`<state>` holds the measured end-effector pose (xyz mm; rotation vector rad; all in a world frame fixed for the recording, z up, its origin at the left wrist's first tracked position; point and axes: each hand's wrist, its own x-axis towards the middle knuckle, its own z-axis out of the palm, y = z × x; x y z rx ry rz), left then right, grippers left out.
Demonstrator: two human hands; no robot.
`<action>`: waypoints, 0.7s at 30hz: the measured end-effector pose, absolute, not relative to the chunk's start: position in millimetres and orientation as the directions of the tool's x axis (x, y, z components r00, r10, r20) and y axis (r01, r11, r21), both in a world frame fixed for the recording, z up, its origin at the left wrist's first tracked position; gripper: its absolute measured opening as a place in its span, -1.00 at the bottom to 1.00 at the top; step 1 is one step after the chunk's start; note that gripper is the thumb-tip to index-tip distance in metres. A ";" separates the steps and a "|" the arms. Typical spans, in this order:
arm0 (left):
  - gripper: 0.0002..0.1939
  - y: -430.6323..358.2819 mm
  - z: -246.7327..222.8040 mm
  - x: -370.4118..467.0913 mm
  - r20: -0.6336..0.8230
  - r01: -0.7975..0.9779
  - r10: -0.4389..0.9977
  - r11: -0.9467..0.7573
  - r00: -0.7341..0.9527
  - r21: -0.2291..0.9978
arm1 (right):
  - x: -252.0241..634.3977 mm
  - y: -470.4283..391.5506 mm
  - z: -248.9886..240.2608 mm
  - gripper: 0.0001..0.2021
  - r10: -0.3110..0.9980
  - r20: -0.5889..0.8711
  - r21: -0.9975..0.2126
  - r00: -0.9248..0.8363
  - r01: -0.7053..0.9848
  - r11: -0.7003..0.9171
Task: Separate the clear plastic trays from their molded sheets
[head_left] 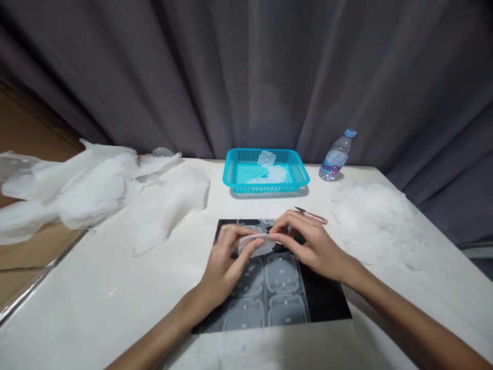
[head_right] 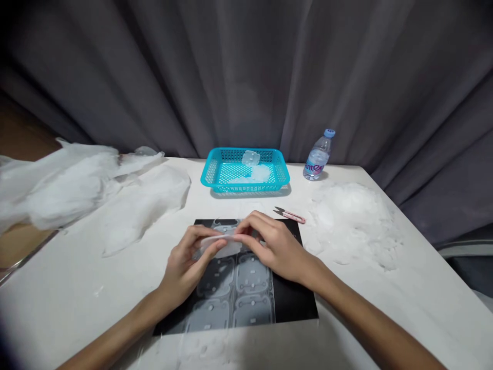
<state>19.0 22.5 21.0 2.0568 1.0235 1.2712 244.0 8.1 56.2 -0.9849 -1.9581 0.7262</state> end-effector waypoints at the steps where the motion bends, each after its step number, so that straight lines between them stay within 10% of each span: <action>1: -0.90 25.2 20.0 18.7 0.449 0.336 0.846 -0.528 0.286 0.780 | 244.3 9.5 53.5 -0.88 0.864 0.354 -0.783 -0.358 0.393 0.483; 6: -0.81 44.6 14.3 9.6 0.226 0.322 0.910 -0.342 0.348 0.883 | 251.8 50.4 50.2 -0.79 0.908 0.329 -0.822 -0.259 0.395 0.410; 13: -0.74 60.5 8.4 -12.9 0.219 0.452 0.808 -0.505 0.547 0.736 | 277.4 153.2 87.4 -0.75 0.913 0.398 -0.663 0.090 0.716 0.219; 17: -0.59 65.5 17.6 -23.5 0.132 0.468 0.692 -0.604 0.710 0.645 | 285.1 113.0 76.2 -0.79 0.927 0.371 -0.592 -0.045 0.758 0.273; 21: -0.50 72.0 22.8 -29.8 0.055 0.476 0.638 -0.626 0.768 0.618 | 291.5 42.9 41.4 -0.74 0.932 0.018 -0.542 -0.361 0.780 0.312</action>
